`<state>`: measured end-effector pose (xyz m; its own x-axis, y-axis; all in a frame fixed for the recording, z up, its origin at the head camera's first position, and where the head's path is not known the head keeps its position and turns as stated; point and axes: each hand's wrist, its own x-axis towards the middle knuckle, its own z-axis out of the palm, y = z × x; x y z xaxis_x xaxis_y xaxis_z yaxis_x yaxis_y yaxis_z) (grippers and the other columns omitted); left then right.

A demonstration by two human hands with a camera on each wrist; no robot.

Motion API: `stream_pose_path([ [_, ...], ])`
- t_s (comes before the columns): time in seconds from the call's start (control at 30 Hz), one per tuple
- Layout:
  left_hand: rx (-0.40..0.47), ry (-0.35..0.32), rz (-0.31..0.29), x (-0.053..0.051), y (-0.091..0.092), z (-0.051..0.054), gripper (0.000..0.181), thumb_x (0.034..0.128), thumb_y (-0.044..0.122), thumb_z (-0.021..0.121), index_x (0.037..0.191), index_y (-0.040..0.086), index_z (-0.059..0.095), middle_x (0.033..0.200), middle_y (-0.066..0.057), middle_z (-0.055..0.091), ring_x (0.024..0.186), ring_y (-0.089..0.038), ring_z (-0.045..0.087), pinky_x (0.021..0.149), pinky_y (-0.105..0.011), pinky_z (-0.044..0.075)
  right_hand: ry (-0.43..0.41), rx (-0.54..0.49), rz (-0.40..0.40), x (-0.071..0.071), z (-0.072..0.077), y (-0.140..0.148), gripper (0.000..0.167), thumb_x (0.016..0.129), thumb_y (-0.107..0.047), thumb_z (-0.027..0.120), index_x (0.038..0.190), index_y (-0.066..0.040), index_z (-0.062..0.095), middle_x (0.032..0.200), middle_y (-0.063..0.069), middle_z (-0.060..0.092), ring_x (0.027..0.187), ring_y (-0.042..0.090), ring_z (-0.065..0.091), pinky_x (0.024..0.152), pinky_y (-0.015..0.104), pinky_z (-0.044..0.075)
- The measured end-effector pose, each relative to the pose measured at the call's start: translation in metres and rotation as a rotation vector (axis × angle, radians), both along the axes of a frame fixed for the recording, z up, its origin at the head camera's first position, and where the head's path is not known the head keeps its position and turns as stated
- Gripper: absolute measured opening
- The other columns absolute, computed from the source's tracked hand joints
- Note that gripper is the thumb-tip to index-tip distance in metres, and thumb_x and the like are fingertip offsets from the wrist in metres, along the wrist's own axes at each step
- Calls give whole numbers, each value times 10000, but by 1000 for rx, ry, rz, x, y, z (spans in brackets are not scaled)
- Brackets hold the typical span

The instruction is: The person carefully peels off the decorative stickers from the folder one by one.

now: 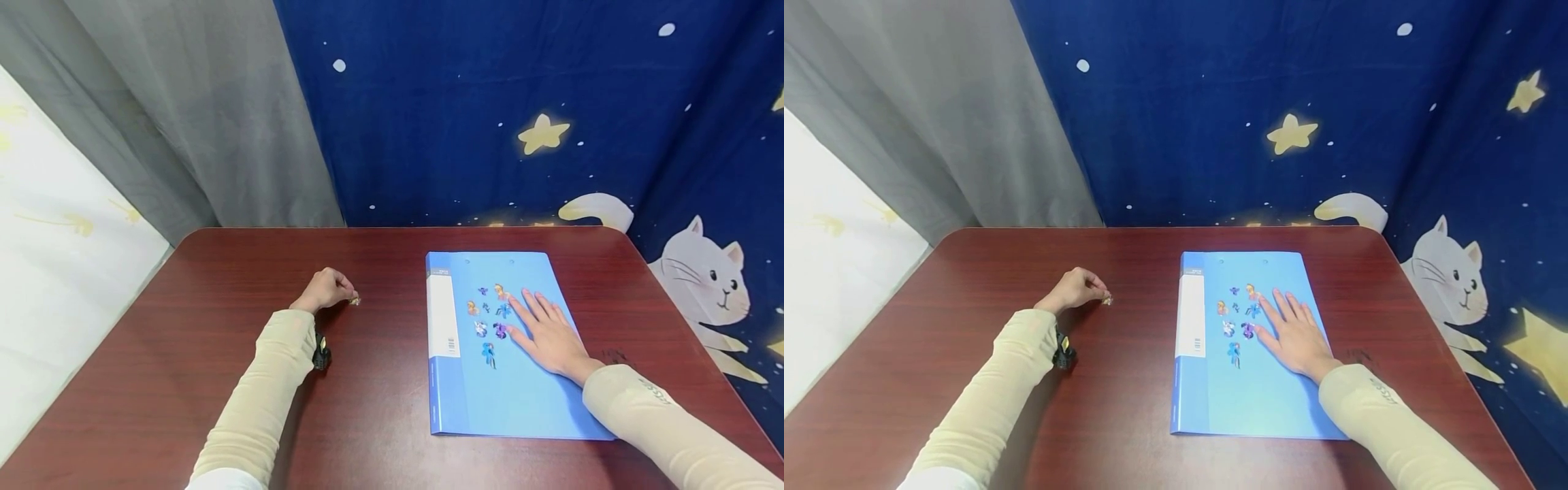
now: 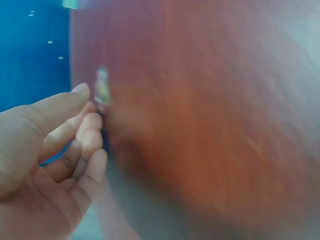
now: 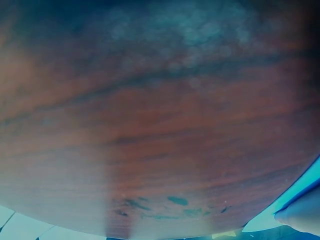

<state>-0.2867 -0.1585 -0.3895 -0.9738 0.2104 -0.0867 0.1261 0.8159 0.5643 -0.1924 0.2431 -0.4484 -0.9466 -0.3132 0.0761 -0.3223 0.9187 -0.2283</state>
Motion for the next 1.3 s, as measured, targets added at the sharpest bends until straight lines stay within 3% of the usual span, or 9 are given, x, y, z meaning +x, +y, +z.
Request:
stream_pose_path([
  [0.2, 160, 5, -73, -1, 28, 12, 147, 786, 172, 664, 843, 40, 694, 811, -55, 654, 687, -127, 533, 615, -244, 423, -1, 2, -6, 0, 0, 2, 664, 896, -489, 367, 1404, -88, 216, 1434, 202, 148, 1296, 383, 76, 1006, 545, 55],
  [0.33, 286, 6, -105, 1, 61, 14, 124, 781, 151, 673, 834, 40, 687, 811, -42, 646, 697, -126, 525, 626, -231, 424, -1, -3, -3, 1, 1, 2, 659, 897, -480, 374, 1402, -85, 220, 1432, 203, 152, 1295, 384, 79, 1005, 548, 58],
  [0.47, 337, 10, -162, 7, 99, 10, 92, 778, 133, 673, 813, 48, 681, 751, -23, 631, 660, -116, 524, 600, -220, 431, 0, -4, -6, 1, 1, 2, 656, 896, -478, 378, 1399, -84, 229, 1431, 205, 156, 1294, 386, 82, 1004, 549, 61],
  [0.63, 309, -1, -208, 15, 140, 3, 76, 771, 128, 682, 799, 58, 687, 744, -8, 618, 649, -93, 508, 559, -187, 413, 2, -5, -8, 1, -1, 2, 662, 894, -491, 373, 1401, -90, 228, 1434, 199, 153, 1297, 383, 78, 1004, 548, 59],
  [0.8, 280, -28, -179, 18, 166, -3, 67, 776, 140, 682, 789, 75, 689, 773, 2, 593, 690, -109, 503, 563, -169, 404, 21, -13, -11, 1, -4, -1, 659, 888, -490, 390, 1397, -98, 247, 1433, 190, 168, 1297, 378, 88, 1002, 552, 69],
  [1.03, 198, 46, -157, 20, 178, -12, 58, 754, 130, 703, 731, 79, 686, 763, 16, 564, 743, -106, 494, 602, -158, 403, 29, -9, -10, 3, -6, -2, 656, 887, -489, 395, 1394, -96, 257, 1431, 187, 178, 1296, 376, 96, 1004, 547, 76],
  [1.3, 172, 2, -129, 20, 186, -14, 81, 725, 140, 731, 727, 80, 677, 760, 14, 543, 720, -99, 500, 570, -160, 423, 18, 5, -14, 2, -2, 0, 660, 889, -489, 387, 1398, -95, 241, 1432, 193, 169, 1296, 379, 92, 1007, 544, 67],
])
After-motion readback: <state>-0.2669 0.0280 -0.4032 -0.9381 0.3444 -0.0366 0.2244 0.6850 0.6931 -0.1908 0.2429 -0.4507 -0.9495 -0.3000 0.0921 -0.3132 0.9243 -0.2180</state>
